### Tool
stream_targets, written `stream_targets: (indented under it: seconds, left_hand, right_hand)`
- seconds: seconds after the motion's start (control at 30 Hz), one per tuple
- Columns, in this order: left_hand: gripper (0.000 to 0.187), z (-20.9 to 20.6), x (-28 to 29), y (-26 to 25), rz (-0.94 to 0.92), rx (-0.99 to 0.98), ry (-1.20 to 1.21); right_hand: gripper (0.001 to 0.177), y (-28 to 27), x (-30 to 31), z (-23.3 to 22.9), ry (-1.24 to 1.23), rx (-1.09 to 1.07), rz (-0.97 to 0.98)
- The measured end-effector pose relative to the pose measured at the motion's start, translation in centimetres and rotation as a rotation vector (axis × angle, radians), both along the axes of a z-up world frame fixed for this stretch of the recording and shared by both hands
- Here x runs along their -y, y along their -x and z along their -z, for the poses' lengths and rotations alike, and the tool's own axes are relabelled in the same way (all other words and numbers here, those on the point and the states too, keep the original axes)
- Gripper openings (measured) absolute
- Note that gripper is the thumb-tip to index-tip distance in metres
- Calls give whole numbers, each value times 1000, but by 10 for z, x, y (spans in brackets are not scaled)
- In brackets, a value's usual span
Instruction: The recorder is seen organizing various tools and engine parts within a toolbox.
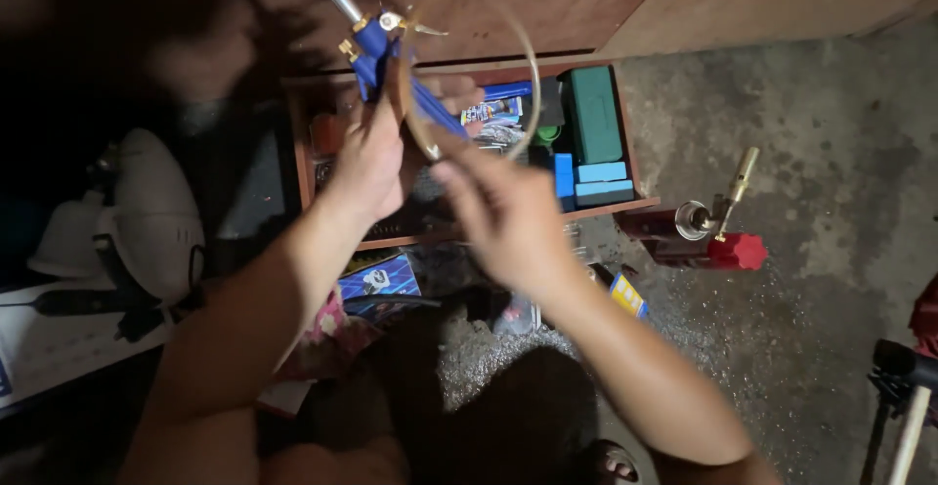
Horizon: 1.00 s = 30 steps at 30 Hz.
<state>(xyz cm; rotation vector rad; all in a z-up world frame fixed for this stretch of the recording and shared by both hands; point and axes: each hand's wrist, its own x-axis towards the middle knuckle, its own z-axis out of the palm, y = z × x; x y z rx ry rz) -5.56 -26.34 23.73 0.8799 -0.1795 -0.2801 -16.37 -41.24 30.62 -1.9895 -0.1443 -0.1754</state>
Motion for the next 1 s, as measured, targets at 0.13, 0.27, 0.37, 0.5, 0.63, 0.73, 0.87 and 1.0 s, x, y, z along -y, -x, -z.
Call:
stream_targets:
  seconds: [0.13, 0.27, 0.37, 0.5, 0.63, 0.73, 0.87, 1.0]
  left_hand:
    - [63, -41, -1, 14, 243, -105, 142]
    - [64, -29, -10, 12, 330, 64, 393]
    - [36, -9, -25, 7, 343, 82, 222]
    - [31, -11, -34, 2, 284, 49, 199]
    - [25, -18, -39, 6, 339, -30, 228]
    - [29, -25, -41, 2, 399, -55, 251]
    - [31, -21, -39, 6, 507, -140, 252]
    - [26, -13, -35, 6, 492, -112, 228]
  right_hand:
    - [47, 2, -21, 12, 539, 359, 50]
    - [62, 12, -7, 26, 677, 432, -79]
    - [72, 21, 18, 30, 739, 419, -249]
    - [57, 21, 63, 57, 787, 336, -295]
    - [47, 20, 102, 70, 651, 248, -350]
    - [44, 17, 114, 65, 742, 137, -387]
    - [42, 10, 114, 42, 1117, 501, -163]
    - [29, 3, 110, 50, 1119, 581, 141]
